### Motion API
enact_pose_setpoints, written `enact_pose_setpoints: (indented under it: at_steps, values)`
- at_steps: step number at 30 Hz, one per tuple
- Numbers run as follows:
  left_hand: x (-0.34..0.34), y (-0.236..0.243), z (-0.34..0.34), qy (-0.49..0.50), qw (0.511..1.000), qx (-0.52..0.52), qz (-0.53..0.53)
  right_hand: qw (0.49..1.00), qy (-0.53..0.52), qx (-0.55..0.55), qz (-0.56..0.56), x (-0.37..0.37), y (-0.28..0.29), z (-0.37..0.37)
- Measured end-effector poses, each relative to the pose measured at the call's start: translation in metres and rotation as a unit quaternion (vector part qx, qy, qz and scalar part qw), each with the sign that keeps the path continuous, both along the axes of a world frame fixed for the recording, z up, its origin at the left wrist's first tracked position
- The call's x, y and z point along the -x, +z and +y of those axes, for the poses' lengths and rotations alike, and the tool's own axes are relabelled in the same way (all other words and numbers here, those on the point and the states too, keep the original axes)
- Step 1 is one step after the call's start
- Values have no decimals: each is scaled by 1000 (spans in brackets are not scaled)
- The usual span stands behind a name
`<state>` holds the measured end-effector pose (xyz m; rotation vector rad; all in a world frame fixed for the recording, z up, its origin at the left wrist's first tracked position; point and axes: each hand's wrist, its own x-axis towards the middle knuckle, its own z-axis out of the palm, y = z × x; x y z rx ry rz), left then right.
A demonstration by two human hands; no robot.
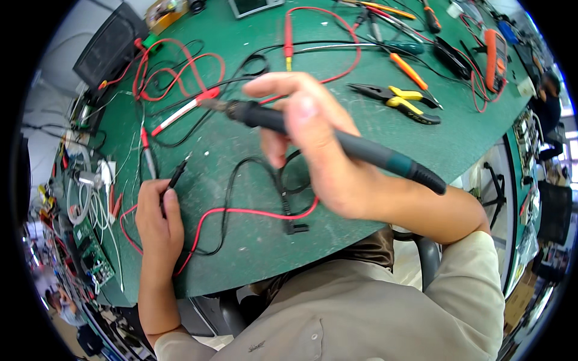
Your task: The person holds a soldering iron in one hand and a black probe in the other, touching the iron tip to the probe and wires on a green workbench.
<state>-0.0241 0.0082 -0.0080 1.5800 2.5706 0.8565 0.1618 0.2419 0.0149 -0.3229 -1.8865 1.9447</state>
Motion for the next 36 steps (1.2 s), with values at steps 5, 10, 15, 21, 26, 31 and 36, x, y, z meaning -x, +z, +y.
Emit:
enact_pose_setpoints:
  at_steps: [5, 10, 15, 21, 26, 31, 36]
  values:
    - [2, -4, -8, -27, 999, -26, -16, 1000, 9, 17, 1, 8, -13, 2]
    - [3, -9, -7, -31, 998, -38, -29, 995, 77, 51, 30, 6, -21, 17]
    - [5, -13, -3, -17, 999, -31, -41, 993, 64, 85, 46, 12, -33, 23]
    - [10, -12, 4, -35, 998, -25, -34, 992, 86, 49, 74, 8, -37, 24]
    - [10, -12, 5, -41, 998, -26, -29, 997, 70, 1, 32, 10, -33, 18]
    - [9, -13, 9, -32, 997, -35, -58, 997, 75, -11, 28, 8, -34, 21]
    - [10, -13, 9, -41, 997, -34, -47, 994, 99, -36, 2, 4, -33, 27]
